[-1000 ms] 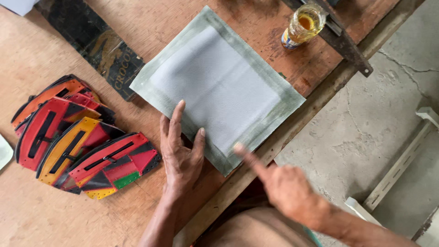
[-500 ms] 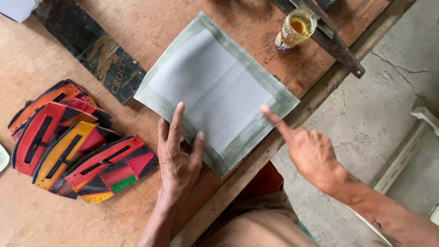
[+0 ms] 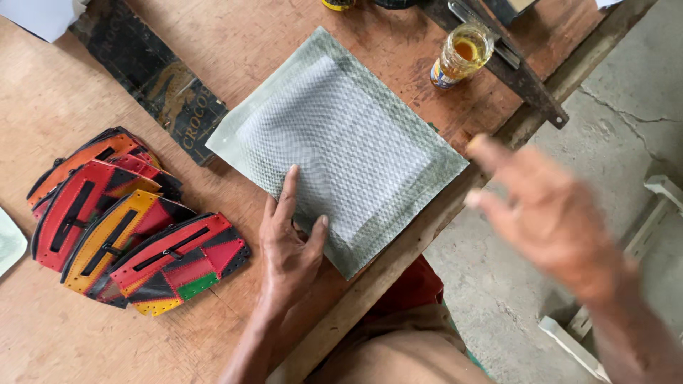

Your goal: The person applies a yellow adhesive from a small jar onto a square piece of light-colored fabric using a finger, spreading it across the surface. The person then handles a stack of colorful patterned pouches, opening one to show its interior.

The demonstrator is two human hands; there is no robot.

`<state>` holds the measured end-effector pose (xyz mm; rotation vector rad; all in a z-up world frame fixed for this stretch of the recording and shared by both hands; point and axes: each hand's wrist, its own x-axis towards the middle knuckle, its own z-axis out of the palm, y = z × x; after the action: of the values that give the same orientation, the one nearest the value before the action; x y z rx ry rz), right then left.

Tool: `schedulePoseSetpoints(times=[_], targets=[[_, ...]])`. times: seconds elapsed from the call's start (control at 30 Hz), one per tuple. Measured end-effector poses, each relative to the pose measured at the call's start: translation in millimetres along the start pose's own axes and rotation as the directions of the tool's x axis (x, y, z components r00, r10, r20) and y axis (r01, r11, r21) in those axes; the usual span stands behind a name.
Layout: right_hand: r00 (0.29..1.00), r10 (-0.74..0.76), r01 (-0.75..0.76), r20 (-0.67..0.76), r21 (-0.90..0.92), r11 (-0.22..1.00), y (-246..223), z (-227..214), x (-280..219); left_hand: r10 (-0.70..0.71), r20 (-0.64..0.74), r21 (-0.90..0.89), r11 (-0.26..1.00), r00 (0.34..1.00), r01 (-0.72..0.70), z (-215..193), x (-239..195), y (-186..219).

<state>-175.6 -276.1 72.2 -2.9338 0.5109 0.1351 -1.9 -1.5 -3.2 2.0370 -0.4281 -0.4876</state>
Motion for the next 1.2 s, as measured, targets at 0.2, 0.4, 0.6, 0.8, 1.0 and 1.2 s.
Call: schedulePoseSetpoints(times=[0.2,0.4,0.6,0.8,1.0,1.2], targets=[[0.937,-0.175,0.158,-0.302,-0.079,0.984,50.9,-44.1,82.6,0.244,-0.068,-0.353,0.901,0.967,-0.252,23.4,8.9,1.5],[0.969,-0.161,0.147,-0.19,-0.087,0.985,52.9,-40.9,127.1,-0.034,0.013,-0.216,0.976,0.999,0.036,3.2,-12.1,3.2],[0.988,-0.151,0.147,-0.026,-0.116,0.982,65.5,-23.9,153.7,-0.143,-0.019,-0.418,0.9,0.99,0.122,-8.2,-39.7,-20.2],[0.984,-0.178,0.175,-0.015,-0.119,0.977,52.1,-37.2,148.8,0.311,-0.111,-0.202,0.923,0.944,-0.328,37.9,7.0,-15.2],[0.932,-0.27,0.229,-0.243,-0.182,0.956,48.3,-48.2,111.4,0.115,-0.045,-0.19,0.974,0.992,-0.121,51.5,17.1,-16.6],[0.872,-0.26,0.194,-0.414,-0.194,0.962,20.2,-83.6,62.4,0.094,0.01,-0.077,0.993,0.996,-0.093,33.1,14.4,5.9]])
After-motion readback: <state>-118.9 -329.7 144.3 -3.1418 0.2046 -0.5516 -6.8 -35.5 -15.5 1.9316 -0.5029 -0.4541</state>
